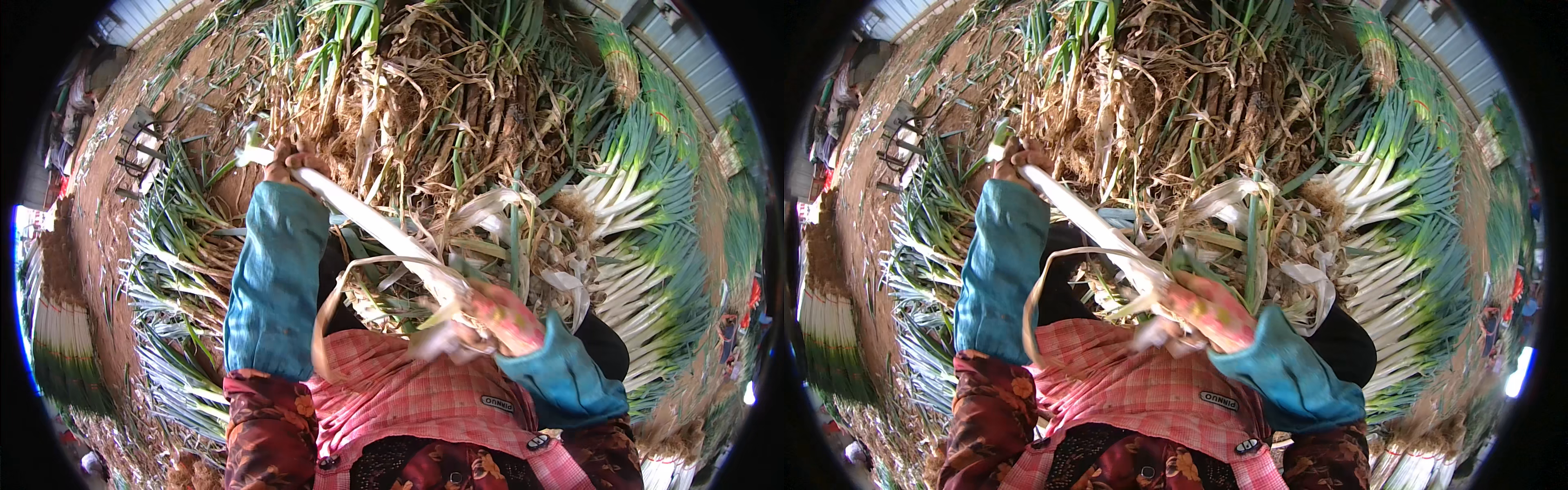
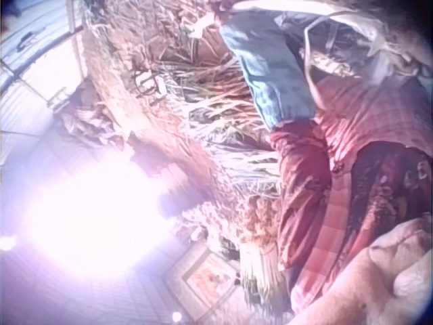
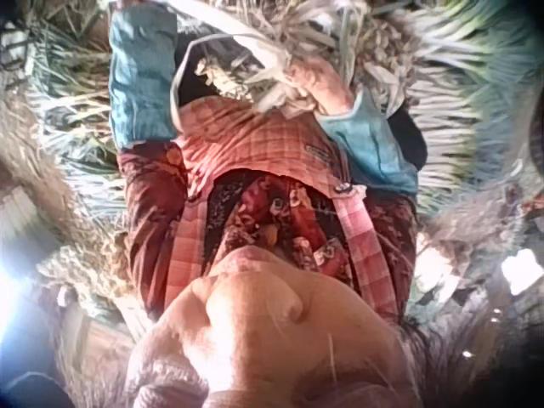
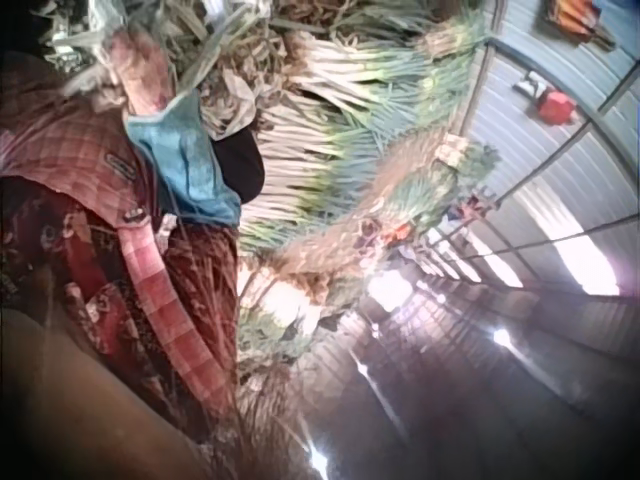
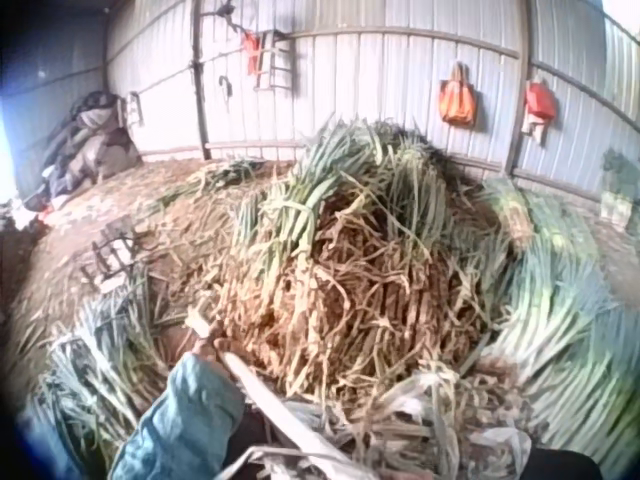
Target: The person sits on the ground and repeatedly cleans leeks by hand. They peel away outer layers and trim the root ends, then place the cleaned leeks into a pile.
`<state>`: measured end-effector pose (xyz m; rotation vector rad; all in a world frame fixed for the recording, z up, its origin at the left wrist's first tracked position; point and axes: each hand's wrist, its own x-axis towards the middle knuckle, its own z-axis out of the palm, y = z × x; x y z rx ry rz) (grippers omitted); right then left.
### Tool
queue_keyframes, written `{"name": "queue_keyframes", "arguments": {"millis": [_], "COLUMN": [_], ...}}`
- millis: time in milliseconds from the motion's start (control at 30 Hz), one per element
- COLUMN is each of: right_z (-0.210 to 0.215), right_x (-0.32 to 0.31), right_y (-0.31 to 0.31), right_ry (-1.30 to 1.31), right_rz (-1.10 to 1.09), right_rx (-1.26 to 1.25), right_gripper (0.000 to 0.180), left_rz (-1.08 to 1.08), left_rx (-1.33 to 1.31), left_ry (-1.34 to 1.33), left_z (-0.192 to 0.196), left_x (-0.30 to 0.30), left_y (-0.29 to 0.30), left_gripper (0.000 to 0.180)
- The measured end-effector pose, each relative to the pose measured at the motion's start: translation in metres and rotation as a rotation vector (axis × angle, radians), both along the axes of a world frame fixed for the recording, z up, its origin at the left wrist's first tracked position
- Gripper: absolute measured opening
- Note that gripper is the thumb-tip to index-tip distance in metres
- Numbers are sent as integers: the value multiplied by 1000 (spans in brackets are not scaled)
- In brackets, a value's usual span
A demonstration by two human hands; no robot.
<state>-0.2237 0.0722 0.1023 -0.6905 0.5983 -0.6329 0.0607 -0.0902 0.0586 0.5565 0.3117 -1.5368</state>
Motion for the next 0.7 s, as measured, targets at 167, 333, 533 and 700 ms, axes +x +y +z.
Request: {"name": "queue_keyframes", "arguments": {"millis": [167,333,533,700], "right_z": [23,45,73,49], "right_x": [-77,-92,-142,-150], "right_y": [43,64,53,37], "right_ry": [219,318,817,1929], "right_rz": [5,-38,212,443], "right_rx": [50,193,-360,-1023], "right_gripper": [19,33,21,33], "left_rz": [54,97,-537,-262], "left_rx": [68,154,-483,-177], "left_ry": [-58,-61,150,200], "left_z": [-10,-17,-23,-59], "left_x": [34,40,95,64], "left_y": [-15,-15,-13,-11], "left_gripper": [21,21,7,21]}}
